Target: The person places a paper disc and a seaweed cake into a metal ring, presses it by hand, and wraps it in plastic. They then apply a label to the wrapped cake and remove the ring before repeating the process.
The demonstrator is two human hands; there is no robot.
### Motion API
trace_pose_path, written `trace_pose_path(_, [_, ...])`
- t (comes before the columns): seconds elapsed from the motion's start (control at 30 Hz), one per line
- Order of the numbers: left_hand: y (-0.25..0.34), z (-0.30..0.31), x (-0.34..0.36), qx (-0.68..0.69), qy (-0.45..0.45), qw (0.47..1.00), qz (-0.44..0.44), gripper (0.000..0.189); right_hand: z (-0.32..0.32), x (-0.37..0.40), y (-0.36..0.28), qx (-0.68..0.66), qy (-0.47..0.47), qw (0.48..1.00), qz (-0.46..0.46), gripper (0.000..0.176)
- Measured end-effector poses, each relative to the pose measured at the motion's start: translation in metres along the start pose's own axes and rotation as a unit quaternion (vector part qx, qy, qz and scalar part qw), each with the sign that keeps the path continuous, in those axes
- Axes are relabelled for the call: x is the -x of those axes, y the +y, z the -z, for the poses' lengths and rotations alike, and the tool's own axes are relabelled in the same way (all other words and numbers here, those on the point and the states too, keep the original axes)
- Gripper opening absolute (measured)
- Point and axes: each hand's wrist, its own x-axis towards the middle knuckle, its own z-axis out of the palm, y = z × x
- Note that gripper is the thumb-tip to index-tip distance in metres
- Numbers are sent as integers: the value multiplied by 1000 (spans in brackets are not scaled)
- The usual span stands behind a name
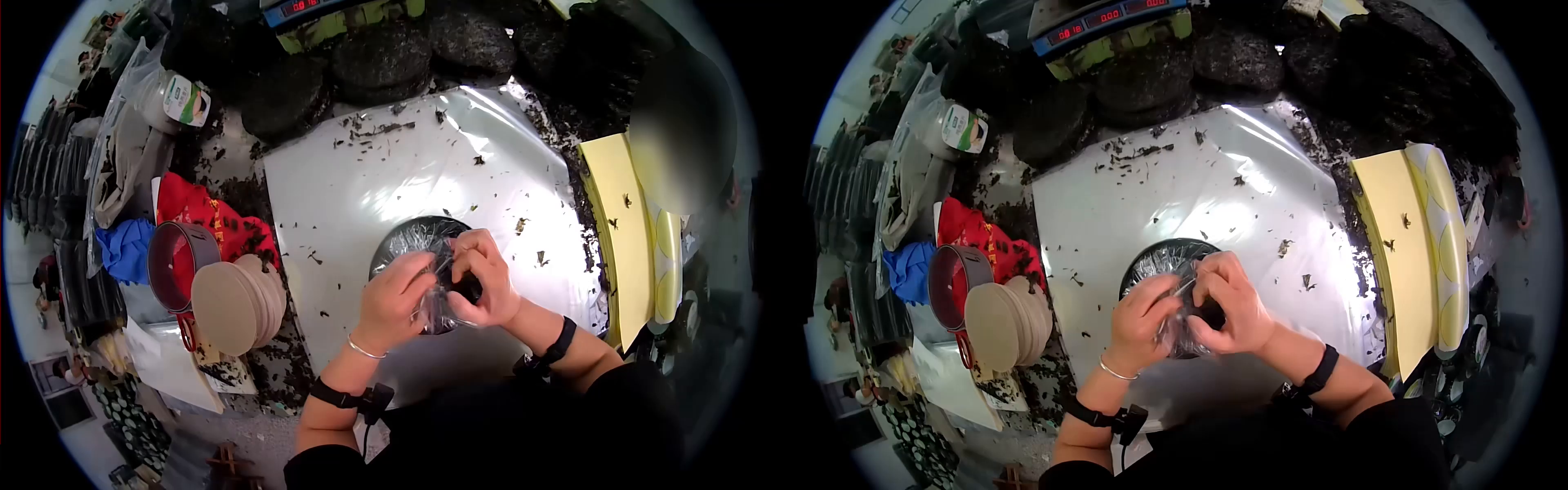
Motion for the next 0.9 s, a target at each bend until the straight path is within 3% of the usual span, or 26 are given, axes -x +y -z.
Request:
trace_pose_path(0.03, [-3, -3, -2, -19, -21, 999, 20, 39, 0, -1, 3, 11, -26, 1000, 0, 23])
trace_pose_path(0.1, [2, -4, -8, -54, -66, 995, 59, 40, -17, -1, 1, 203, -99, 974, -10, 31])
trace_pose_path(0.23, [9, 0, -13, -70, -120, 984, 109, 54, -25, -3, -5, 290, -137, 947, -30, 40])
trace_pose_path(0.33, [28, 13, -13, 81, -10, 986, 143, 65, -28, -1, -2, 361, -159, 919, -9, 41])
trace_pose_path(0.43, [25, -5, -3, -114, -117, 982, 96, 77, -23, -2, 2, 266, -150, 952, -17, 37])
trace_pose_path(0.47, [31, -5, -9, -139, -156, 968, 138, 75, -18, 1, 3, 191, -164, 968, -4, 36])
trace_pose_path(0.5, [29, -8, -6, -161, -147, 971, 103, 71, -2, 4, 4, 122, -166, 978, 12, 35])
trace_pose_path(0.57, [20, -12, 0, -204, -156, 966, 41, 63, 69, 17, -98, -138, -95, 979, -116, 32])
trace_pose_path(0.6, [18, -13, 3, -232, -176, 956, 27, 59, 103, 34, -140, -242, -90, 964, -71, 42])
trace_pose_path(0.63, [25, -13, 2, -235, -175, 956, 34, 56, 130, 57, -169, -284, -113, 948, 89, 61])
trace_pose_path(0.67, [33, -12, -1, -242, -169, 954, 48, 53, 164, 72, -209, -336, -229, 902, 145, 77])
trace_pose_path(0.77, [38, -15, -3, -212, -167, 956, 112, 52, 220, 127, -230, -258, -331, 895, 154, 59])
trace_pose_path(0.8, [42, -14, -3, -172, -159, 961, 145, 52, 240, 161, -194, -146, -256, 949, 110, 45])
trace_pose_path(0.83, [47, -17, -6, -129, -143, 965, 179, 51, 264, 200, -161, 23, -48, 997, -47, 41])
trace_pose_path(0.87, [49, -19, -6, -87, -129, 963, 218, 51, 292, 226, -123, 225, 167, 944, -172, 42])
trace_pose_path(0.9, [47, -21, -5, -120, -140, 963, 195, 50, 338, 267, -65, 383, 336, 836, -203, 42])
